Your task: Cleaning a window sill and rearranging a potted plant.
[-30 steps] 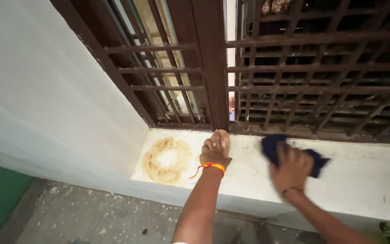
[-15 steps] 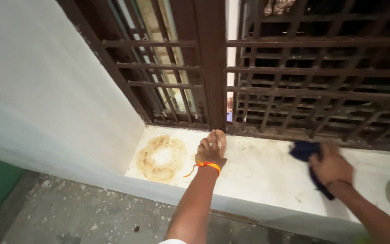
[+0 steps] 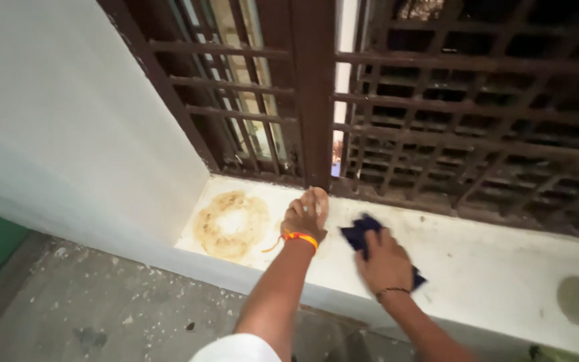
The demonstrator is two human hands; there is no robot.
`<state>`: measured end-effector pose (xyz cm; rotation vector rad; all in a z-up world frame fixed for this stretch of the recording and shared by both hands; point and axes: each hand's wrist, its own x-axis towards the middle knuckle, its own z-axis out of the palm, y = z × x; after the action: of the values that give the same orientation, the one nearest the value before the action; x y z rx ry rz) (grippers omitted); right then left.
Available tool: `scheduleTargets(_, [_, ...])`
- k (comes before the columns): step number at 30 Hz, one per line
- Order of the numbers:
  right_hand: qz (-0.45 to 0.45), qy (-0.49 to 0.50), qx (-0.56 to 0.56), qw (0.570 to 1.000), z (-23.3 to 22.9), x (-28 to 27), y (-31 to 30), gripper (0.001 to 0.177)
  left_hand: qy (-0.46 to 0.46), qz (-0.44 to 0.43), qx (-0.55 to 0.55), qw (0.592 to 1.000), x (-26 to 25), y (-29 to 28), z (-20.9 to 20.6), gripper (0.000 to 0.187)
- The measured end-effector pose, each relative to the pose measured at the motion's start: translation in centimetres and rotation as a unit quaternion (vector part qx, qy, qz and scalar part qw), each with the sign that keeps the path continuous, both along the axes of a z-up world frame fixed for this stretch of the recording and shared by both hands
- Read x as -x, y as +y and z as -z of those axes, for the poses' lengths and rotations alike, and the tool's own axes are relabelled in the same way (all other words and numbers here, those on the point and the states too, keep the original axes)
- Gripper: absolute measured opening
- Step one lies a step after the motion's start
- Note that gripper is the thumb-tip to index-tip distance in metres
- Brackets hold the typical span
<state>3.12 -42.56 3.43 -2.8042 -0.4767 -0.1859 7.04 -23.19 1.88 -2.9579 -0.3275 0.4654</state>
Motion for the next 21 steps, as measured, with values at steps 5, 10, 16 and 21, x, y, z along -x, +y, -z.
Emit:
scheduleTargets(5, [-0.030,0.040,-0.023,0.998,0.0,-0.9,-3.2,0.039,0.046,-0.018,0.018,0.999,0.0,-0.5,-2.0,0.107])
scheduleTargets(10, [0.038,-0.022,-0.038,0.998,3.4,-4.1,-14.4,0.044,0.046,-0.091,0.035,0.994,0.1,-0.6,-1.1,0.120])
scheduleTargets(16, [0.316,0.010,0.091,0.944,7.2,-6.6,-28.4,0.058,-0.005,-0.103,0.039,0.994,-0.6,-0.4,0.2,0.123])
scheduleTargets(21, [0.315,0.041,0.053,0.947,5.7,-5.3,-20.3,0.049,-0.004,-0.108,0.032,0.994,-0.3,-1.0,0.4,0.126])
